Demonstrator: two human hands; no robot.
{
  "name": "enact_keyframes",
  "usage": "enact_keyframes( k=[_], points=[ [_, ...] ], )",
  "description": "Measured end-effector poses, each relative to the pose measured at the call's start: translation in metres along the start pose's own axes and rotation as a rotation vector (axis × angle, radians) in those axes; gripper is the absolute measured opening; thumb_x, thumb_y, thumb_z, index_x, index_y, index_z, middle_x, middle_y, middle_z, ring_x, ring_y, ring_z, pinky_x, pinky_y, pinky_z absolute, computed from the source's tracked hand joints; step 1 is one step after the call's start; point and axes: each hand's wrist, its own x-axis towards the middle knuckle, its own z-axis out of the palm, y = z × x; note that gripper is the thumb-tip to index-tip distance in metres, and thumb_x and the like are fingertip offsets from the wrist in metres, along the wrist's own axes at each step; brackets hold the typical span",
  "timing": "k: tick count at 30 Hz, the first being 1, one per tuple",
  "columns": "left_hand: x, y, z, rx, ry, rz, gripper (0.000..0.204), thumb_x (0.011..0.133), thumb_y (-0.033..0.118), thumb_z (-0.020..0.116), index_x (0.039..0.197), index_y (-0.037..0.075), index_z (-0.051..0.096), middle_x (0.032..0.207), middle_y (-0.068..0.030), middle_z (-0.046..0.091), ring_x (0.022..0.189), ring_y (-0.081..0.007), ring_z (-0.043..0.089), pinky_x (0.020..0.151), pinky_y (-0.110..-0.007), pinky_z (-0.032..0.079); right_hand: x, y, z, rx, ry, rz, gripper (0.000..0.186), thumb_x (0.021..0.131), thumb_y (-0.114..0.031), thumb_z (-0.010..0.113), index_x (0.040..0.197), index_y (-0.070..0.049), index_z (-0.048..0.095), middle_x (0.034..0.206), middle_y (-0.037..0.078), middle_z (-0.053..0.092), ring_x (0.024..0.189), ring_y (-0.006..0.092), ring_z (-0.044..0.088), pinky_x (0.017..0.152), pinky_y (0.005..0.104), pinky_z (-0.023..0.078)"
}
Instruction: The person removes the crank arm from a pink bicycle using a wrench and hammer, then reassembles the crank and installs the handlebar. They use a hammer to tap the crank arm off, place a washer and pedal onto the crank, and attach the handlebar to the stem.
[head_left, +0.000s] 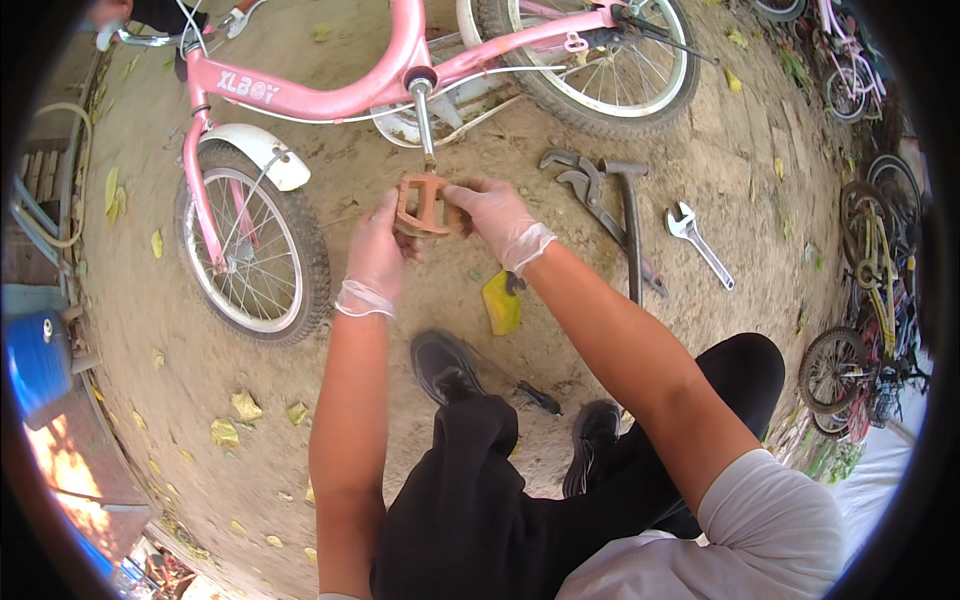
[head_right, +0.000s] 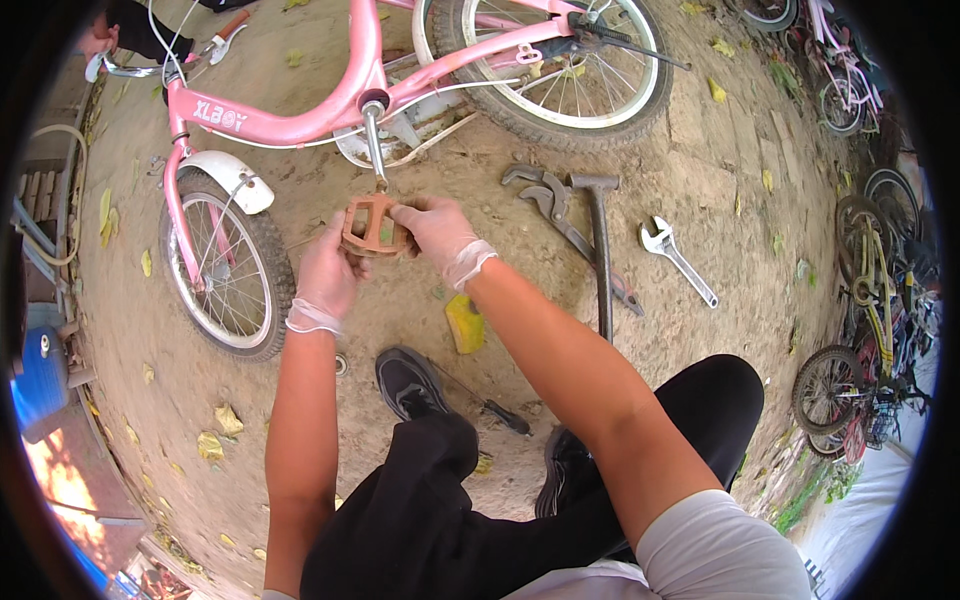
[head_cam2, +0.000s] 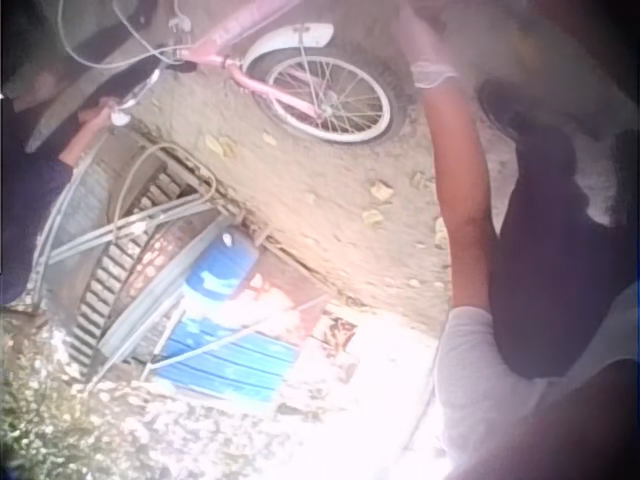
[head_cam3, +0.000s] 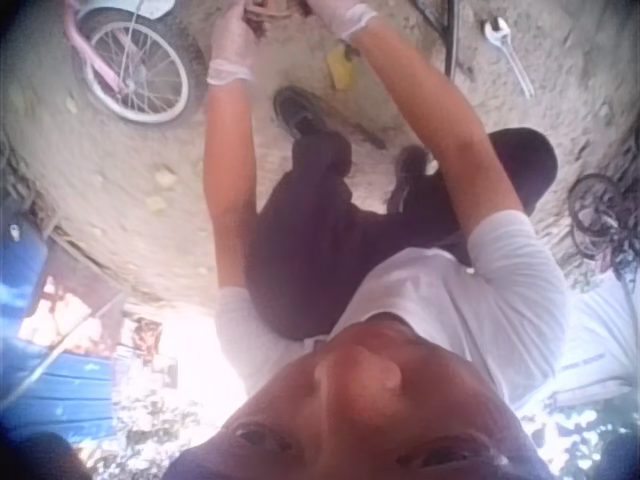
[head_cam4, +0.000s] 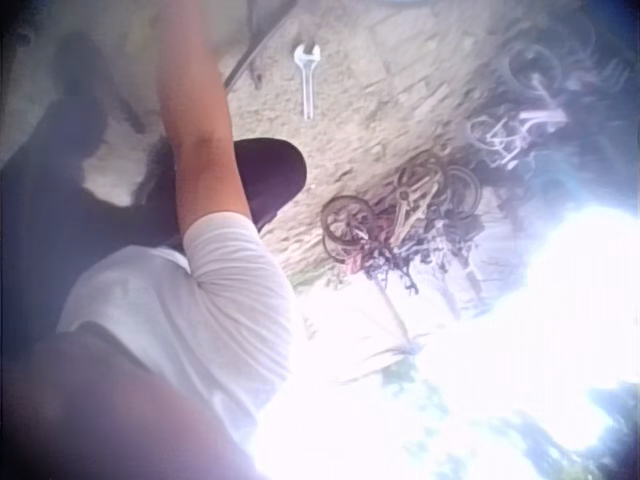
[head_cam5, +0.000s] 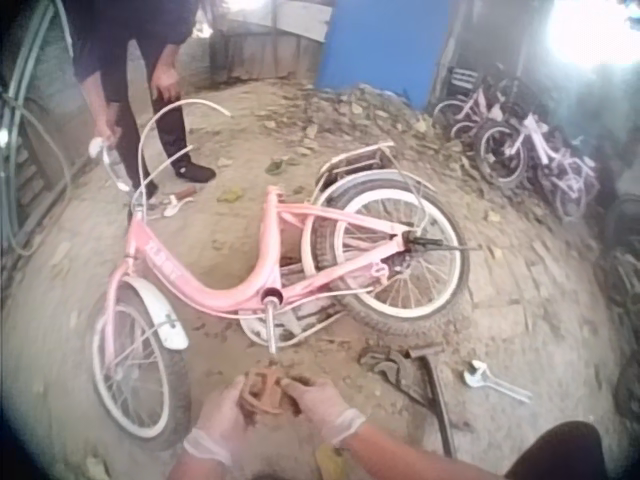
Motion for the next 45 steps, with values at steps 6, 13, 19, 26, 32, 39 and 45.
enact_keyframes(
  k=[6,13,19,26,32,39,45],
  points=[
    [-0.001,0.013,0.010,0.130,-0.026,0.114,0.040,0.099,0.046,0.054,0.109,0.007,0.062,0.089,-0.0015,0.065,0.067,-0.0108,0.057,0.058,-0.027,0.046,0.003,-0.004,0.012,0.127,0.070,0.062,0.024,0.089,-0.019,0.067,0.087,0.004,0.066,0.068,0.008,0.061,0.052,0.0175,0.056,0.049,0.0316,0.046],
    [-0.013,0.030,0.039,0.539,0.050,0.324,0.048,0.089,0.036,0.072,0.118,-0.001,0.063,0.101,-0.0068,0.069,0.087,-0.0124,0.064,0.079,-0.028,0.051,-0.010,0.041,-0.005,0.243,0.209,0.040,0.022,0.091,-0.020,0.063,0.084,0.001,0.064,0.072,0.011,0.062,0.067,0.0226,0.063,0.058,0.0352,0.050],
    [-0.007,0.043,0.029,0.712,-0.074,0.363,0.052,0.092,0.039,0.068,0.125,-0.001,0.059,0.111,-0.0072,0.067,0.099,-0.0152,0.062,0.088,-0.030,0.048,-0.024,0.117,-0.044,-1.328,0.363,-0.192,0.012,0.089,-0.012,0.057,0.095,-0.003,0.061,0.095,0.021,0.065,0.078,0.0337,0.069,0.065,0.0427,0.056],
    [0.010,0.040,0.018,0.375,-0.203,0.240,0.058,0.096,0.042,0.063,0.135,0.001,0.051,0.125,-0.0069,0.060,0.108,-0.0149,0.059,0.092,-0.031,0.048,-0.011,0.129,-0.031,-1.076,0.441,-0.092,0.012,0.085,-0.008,0.056,0.095,-0.001,0.060,0.096,0.022,0.065,0.078,0.0367,0.068,0.070,0.0452,0.056],
    [0.005,0.038,0.016,0.592,-0.202,0.313,0.059,0.101,0.042,0.053,0.141,-0.001,0.044,0.133,-0.0106,0.055,0.118,-0.0212,0.056,0.100,-0.035,0.045,-0.031,0.108,-0.009,-0.532,0.235,-0.302,0.017,0.090,-0.011,0.055,0.100,0.002,0.060,0.085,0.019,0.065,0.073,0.0319,0.064,0.067,0.0415,0.051],
    [-0.005,0.041,0.027,0.547,-0.190,0.350,0.056,0.104,0.039,0.046,0.140,-0.003,0.044,0.139,-0.0135,0.050,0.125,-0.0217,0.050,0.106,-0.035,0.038,-0.014,0.090,0.041,-0.004,0.161,-0.251,0.017,0.095,-0.016,0.057,0.103,-0.002,0.059,0.074,0.014,0.057,0.070,0.0237,0.058,0.067,0.0362,0.047],
    [-0.011,0.038,0.042,0.624,-0.139,0.382,0.057,0.105,0.039,0.044,0.140,-0.006,0.040,0.140,-0.0155,0.048,0.127,-0.0247,0.049,0.107,-0.039,0.039,-0.003,0.093,0.068,0.335,-0.010,-0.120,0.016,0.098,-0.013,0.055,0.108,-0.002,0.060,0.080,0.003,0.058,0.071,0.0126,0.054,0.068,0.0283,0.048]
  ],
)
